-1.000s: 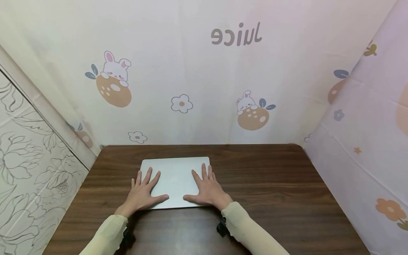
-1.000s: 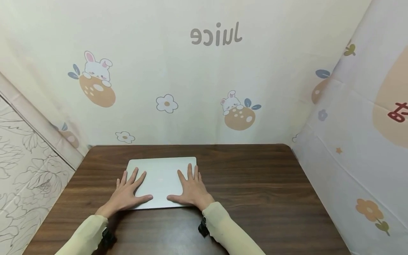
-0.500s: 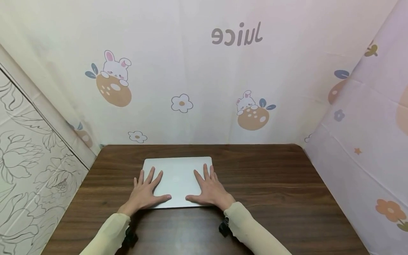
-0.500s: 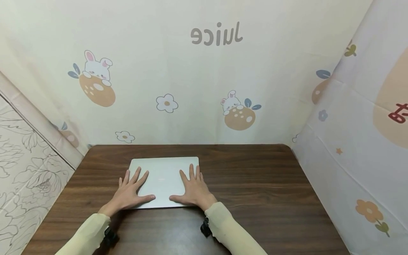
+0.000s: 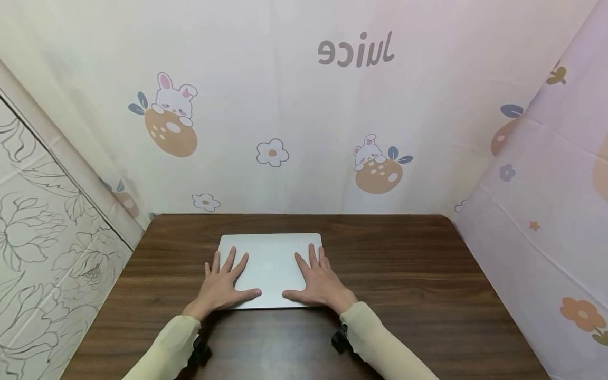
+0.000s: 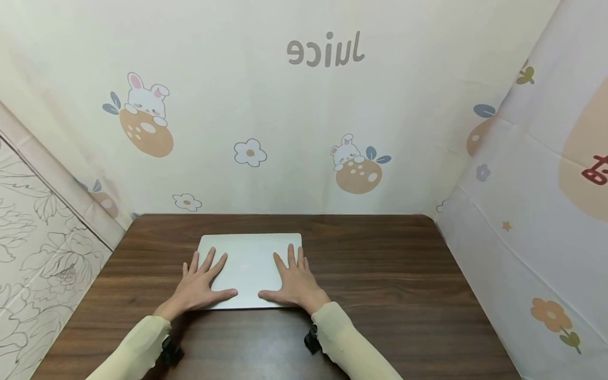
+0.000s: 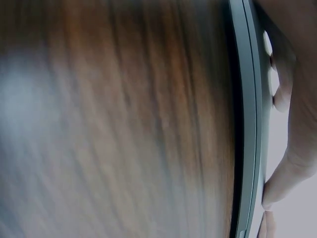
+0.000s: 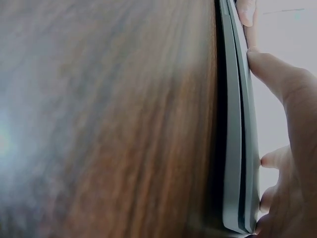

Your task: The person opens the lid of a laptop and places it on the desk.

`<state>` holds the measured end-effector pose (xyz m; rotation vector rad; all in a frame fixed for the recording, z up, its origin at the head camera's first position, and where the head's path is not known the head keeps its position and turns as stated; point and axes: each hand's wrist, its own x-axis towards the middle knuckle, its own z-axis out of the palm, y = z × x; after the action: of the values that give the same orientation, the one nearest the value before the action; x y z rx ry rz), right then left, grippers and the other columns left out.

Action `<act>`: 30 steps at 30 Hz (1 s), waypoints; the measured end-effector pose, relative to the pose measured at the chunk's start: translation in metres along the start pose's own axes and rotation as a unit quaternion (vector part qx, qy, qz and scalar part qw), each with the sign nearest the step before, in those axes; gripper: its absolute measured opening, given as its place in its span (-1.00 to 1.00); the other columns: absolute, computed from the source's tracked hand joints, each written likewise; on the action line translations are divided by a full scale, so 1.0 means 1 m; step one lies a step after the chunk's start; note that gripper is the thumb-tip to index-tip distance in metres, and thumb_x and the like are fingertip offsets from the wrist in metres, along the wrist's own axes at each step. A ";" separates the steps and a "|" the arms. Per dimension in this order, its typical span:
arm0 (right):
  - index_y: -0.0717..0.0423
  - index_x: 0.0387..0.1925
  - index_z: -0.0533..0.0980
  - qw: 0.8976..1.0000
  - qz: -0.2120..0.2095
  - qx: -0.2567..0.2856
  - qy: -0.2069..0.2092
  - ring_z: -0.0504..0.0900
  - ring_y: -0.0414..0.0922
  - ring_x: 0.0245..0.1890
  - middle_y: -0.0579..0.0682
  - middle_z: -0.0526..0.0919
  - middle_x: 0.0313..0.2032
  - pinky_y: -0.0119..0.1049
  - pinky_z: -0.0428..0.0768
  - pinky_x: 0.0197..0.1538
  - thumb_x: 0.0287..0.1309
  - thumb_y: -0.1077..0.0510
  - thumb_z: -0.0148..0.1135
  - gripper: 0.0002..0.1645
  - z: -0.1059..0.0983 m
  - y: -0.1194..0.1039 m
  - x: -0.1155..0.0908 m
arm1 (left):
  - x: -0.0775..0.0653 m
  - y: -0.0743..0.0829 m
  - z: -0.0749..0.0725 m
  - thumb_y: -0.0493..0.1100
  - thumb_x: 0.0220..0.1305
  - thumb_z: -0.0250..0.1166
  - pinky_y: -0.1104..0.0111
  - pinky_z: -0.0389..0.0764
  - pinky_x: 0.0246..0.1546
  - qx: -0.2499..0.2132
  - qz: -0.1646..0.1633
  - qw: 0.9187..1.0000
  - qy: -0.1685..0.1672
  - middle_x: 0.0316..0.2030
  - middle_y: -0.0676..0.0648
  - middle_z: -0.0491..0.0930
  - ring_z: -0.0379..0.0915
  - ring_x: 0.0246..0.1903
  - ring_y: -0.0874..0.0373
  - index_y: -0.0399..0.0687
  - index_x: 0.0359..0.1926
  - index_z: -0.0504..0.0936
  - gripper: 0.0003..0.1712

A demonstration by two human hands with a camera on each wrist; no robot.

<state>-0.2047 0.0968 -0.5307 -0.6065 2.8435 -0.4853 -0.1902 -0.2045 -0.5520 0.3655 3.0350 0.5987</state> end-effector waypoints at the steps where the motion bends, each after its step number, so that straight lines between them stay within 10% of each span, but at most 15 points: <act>1: -0.11 0.65 0.04 1.000 0.000 0.000 0.001 -0.28 0.38 0.61 0.30 -0.25 0.64 0.26 0.07 0.56 0.03 -0.73 0.08 0.34 0.000 0.001 -0.001 | 0.000 0.001 0.000 0.65 0.01 0.27 -0.57 -0.24 0.34 -0.001 0.000 1.000 -0.002 0.64 -0.24 -0.12 -0.41 0.55 -0.56 0.17 0.61 0.17 0.26; 30: -0.05 0.64 0.07 1.000 0.017 0.013 0.008 -0.31 0.32 0.63 0.34 -0.29 0.62 0.26 0.03 0.57 0.00 -0.70 0.18 0.37 -0.011 0.032 -0.023 | 0.011 0.034 0.012 0.70 -0.01 0.22 -0.50 -0.25 0.40 -0.004 -0.008 0.999 -0.038 0.66 -0.18 -0.22 -0.52 0.58 -0.47 0.26 0.63 0.10 0.28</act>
<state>-0.1985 0.1370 -0.5294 -0.5521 2.8526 -0.5218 -0.1926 -0.1669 -0.5502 0.3548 2.9604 0.5812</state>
